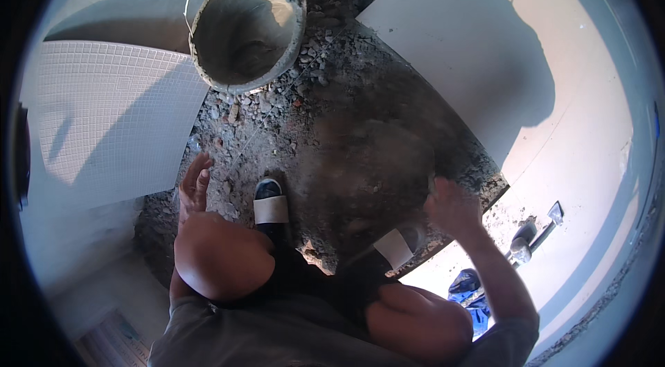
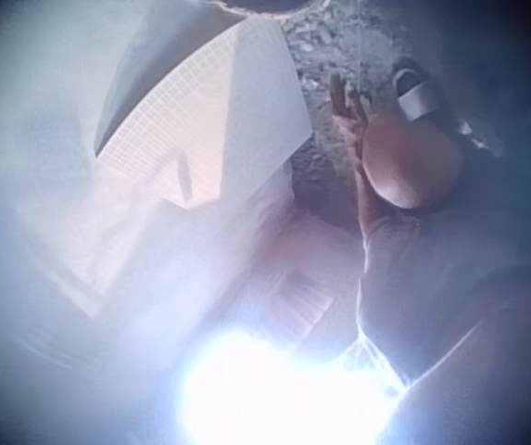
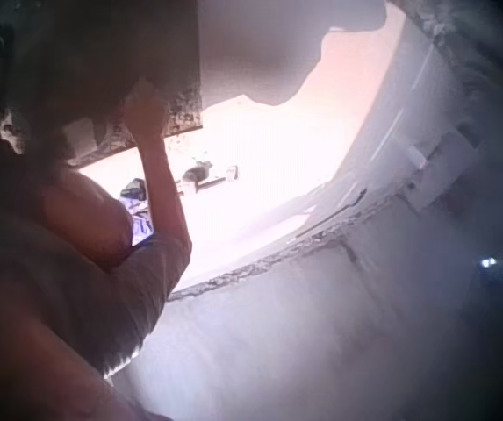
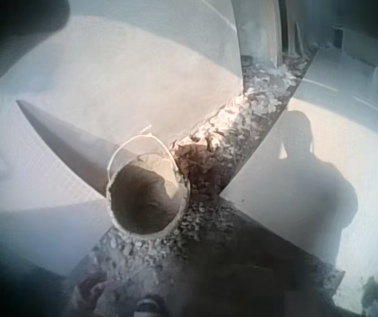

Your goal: The person places a large white tile onto a prepared floor surface and uses a rubber mallet to tap it into position. They repeatedly adjust the tile and strike it to ensure proper alignment and seating.

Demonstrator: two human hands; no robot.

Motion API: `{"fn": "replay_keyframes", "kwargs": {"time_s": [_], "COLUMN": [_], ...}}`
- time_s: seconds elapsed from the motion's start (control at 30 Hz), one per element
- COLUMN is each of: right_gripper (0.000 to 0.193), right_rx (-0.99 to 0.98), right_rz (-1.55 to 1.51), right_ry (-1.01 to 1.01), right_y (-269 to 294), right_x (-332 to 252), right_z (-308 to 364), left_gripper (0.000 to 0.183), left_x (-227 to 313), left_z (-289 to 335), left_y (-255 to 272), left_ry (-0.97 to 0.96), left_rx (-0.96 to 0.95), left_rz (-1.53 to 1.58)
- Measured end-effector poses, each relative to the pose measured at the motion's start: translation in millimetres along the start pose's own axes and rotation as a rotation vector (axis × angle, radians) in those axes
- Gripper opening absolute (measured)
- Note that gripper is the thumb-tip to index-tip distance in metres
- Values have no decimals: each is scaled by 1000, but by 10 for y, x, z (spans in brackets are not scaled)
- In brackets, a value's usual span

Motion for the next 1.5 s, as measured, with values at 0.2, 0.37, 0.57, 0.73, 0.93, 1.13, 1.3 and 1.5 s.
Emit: {"fn": "replay_keyframes", "kwargs": {"time_s": [0.2,0.37,0.57,0.73,0.93,1.13,1.3,1.5], "right_gripper": [31,36,36,41,33,34,30,17], "right_rx": [164,243,68,-49,-146,-290,-220,-188], "right_rz": [79,23,206,315,271,366,327,-292], "right_ry": [-62,-128,-48,-156,-185,-112,-248,-449], "right_y": [120,-512,-26,976,1986,2438,2407,1479], "right_x": [-790,-1471,-948,-79,197,288,-216,-2201], "right_z": [-1516,-1643,-1311,-657,793,2079,2821,3177], "left_gripper": [62,60,47,43,55,63,64,86], "left_x": [-482,-863,-931,-898,-483,-624,-1555,-2589], "left_z": [8,325,1081,2350,4764,5710,5511,4985], "left_y": [304,882,2262,2878,2873,2709,2286,1914], "left_ry": [34,89,251,477,1102,1191,1165,1156], "left_rx": [65,212,759,771,371,250,152,281], "left_rz": [175,100,-75,-332,-373,-160,-90,-19]}}
Point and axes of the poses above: each hand's wrist, its own z-axis away from the middle knuckle, its own y-axis out of the back of the hand, x = y × z, the point moved 7 cm from there along -z, towards the middle knuckle, and after that the axes turned 9 degrees about x, right-handed, at the moved point
